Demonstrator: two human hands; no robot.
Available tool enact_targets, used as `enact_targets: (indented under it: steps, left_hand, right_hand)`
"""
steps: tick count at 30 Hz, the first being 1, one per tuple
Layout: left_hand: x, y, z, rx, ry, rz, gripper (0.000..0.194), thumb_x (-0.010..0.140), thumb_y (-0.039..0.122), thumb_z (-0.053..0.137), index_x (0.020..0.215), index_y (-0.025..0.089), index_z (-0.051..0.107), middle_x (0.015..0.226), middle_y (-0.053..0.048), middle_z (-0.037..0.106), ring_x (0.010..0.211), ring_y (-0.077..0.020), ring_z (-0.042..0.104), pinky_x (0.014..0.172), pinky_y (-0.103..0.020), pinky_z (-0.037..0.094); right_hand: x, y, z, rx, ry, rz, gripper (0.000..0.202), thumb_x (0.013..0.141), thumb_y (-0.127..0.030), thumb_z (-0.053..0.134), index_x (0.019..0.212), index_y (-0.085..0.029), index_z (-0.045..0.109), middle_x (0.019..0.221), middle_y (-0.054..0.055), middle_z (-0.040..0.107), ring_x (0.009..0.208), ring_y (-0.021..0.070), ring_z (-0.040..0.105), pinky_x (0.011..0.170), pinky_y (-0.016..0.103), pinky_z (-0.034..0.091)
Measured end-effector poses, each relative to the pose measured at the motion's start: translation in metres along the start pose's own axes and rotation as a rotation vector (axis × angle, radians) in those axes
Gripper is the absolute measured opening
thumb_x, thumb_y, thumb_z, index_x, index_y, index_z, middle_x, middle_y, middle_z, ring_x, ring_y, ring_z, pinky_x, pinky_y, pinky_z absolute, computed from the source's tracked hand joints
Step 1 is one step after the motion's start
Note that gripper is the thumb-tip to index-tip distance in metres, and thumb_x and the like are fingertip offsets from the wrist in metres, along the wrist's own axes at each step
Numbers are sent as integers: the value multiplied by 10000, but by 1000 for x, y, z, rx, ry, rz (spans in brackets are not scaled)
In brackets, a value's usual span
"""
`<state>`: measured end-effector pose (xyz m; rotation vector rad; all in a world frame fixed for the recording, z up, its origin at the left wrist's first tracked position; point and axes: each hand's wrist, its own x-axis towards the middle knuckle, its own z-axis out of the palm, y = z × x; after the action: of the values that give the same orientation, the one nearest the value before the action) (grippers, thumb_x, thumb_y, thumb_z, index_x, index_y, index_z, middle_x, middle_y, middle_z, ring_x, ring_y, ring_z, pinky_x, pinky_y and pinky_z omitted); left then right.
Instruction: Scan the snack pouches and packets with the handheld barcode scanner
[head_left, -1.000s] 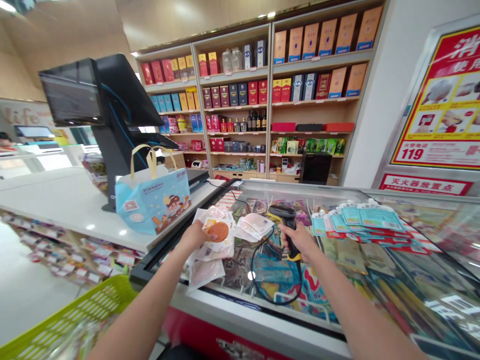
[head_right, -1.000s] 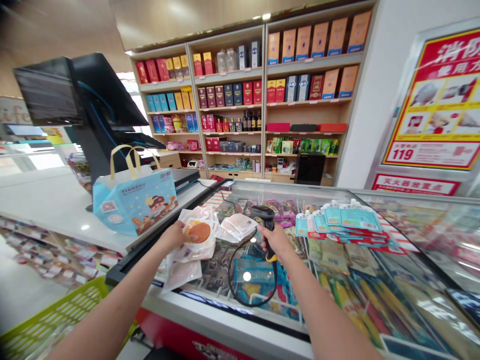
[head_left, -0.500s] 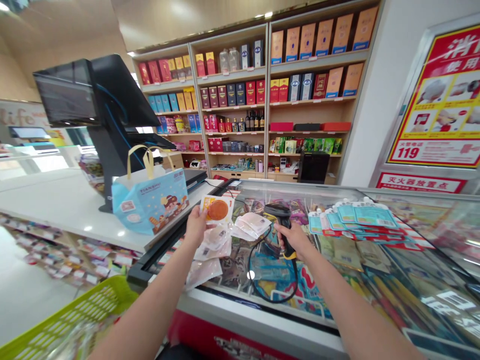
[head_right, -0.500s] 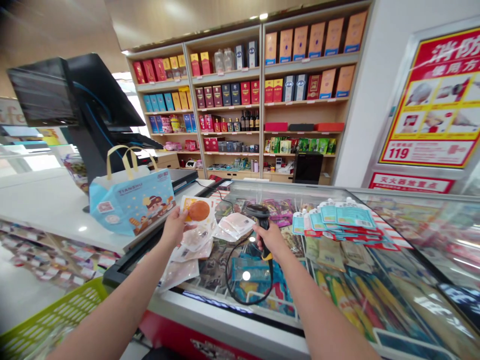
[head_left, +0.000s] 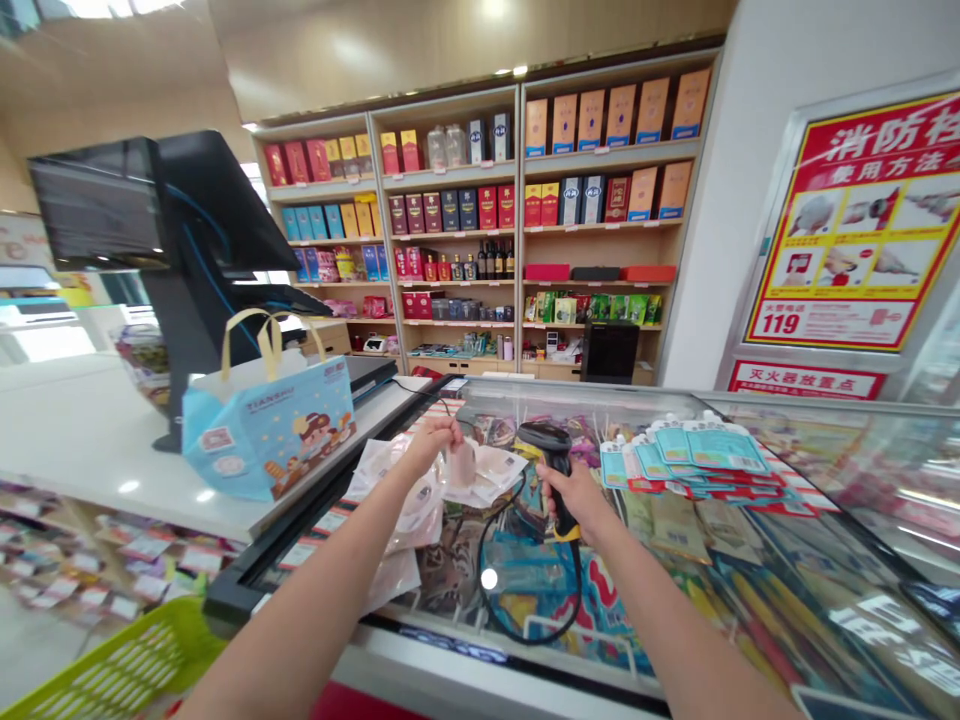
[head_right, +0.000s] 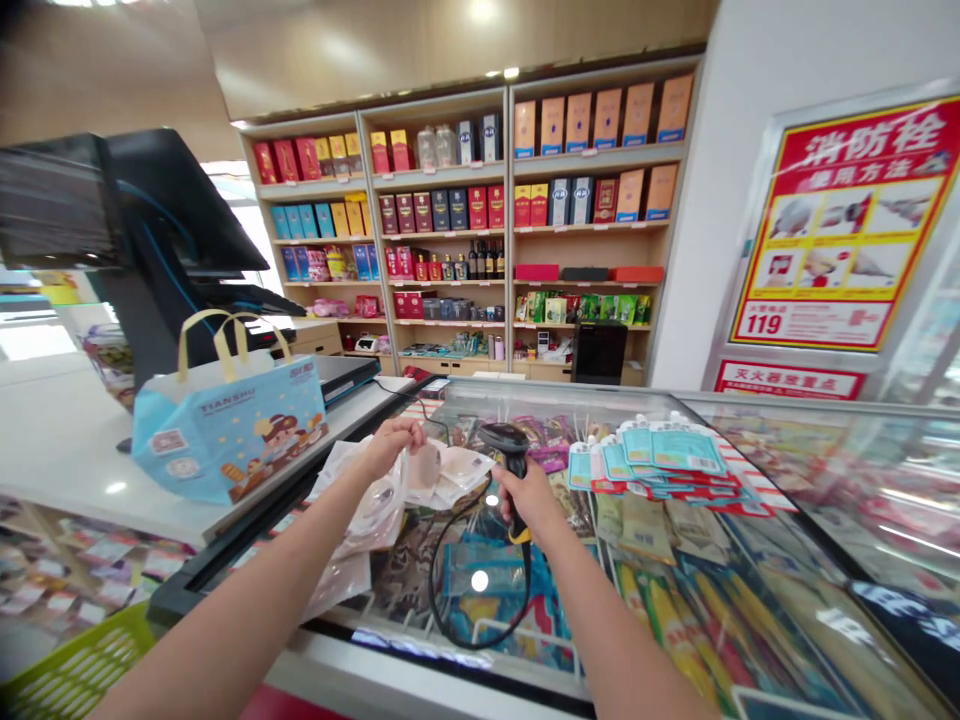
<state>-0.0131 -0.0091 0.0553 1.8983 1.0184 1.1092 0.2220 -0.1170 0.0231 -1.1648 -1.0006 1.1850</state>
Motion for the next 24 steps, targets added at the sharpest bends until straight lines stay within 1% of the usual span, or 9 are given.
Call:
enact_targets:
  steps: [3,5,7,10,12,15,17,20,24]
  left_hand:
    - [-15,-9,-12,172,88,-30,191,587,222,534,746,175,629,804,-43,671,831,-199,633,823,-349,490]
    - [-28,-15,-16,299,191,-101,473,557,198,618,1029,188,627,1090,-78,666,1017,-229,623,871,-345,480]
    - [-40,-20,-18,433,244,-246,728,510,192,703,1220,199,546,1194,-115,633,1076,-263,614,880,-352,477]
    - [-53,-18,-21,609,177,-404,787,422,210,789,1180,175,583,1049,-126,687,1014,-316,642,867,-380,478]
    - [-54,-10,-25,638,96,-394,549,421,222,787,954,164,668,890,-99,706,938,-332,658,841,-398,488]
    - [-43,6,-23,381,147,-313,256,521,290,737,731,166,661,725,-54,681,788,-297,669,755,-397,517]
    - [-28,15,-7,-14,292,-295,293,586,323,706,825,161,660,746,-50,688,731,-255,669,672,-368,538]
    - [-3,17,38,-551,428,-326,292,664,284,657,921,151,618,789,-59,693,681,-196,664,619,-338,558]
    - [12,3,99,-846,422,-291,322,624,196,670,932,162,584,797,-38,679,692,-156,655,651,-304,561]
  right_hand:
    - [3,5,1,10,-7,-12,340,651,-382,700,805,-207,453,446,-97,502,322,83,442,317,191,358]
    - [3,8,2,0,-19,-13,346,643,-391,701,804,-206,457,441,-98,494,324,83,444,316,189,360]
    - [2,9,4,-25,-32,0,347,640,-398,700,803,-204,463,442,-97,491,329,84,446,318,191,368]
    - [-1,9,6,-51,-53,10,340,652,-402,695,820,-204,475,458,-95,498,344,85,449,328,197,382]
    - [-2,7,6,-53,-58,12,340,653,-398,697,828,-203,480,467,-93,505,353,87,455,334,201,388]
    - [-2,5,5,-24,-55,12,346,641,-410,707,797,-202,478,468,-85,507,353,86,453,336,205,385]
    - [-2,4,4,22,-74,-5,371,627,-425,719,799,-201,479,468,-84,510,348,83,447,339,208,385]
    - [-3,2,3,90,-102,-45,433,599,-443,741,848,-200,484,471,-91,515,346,84,445,340,209,386]
    - [-6,0,3,96,-94,-74,448,588,-460,750,824,-199,472,472,-91,513,347,83,442,338,211,384]
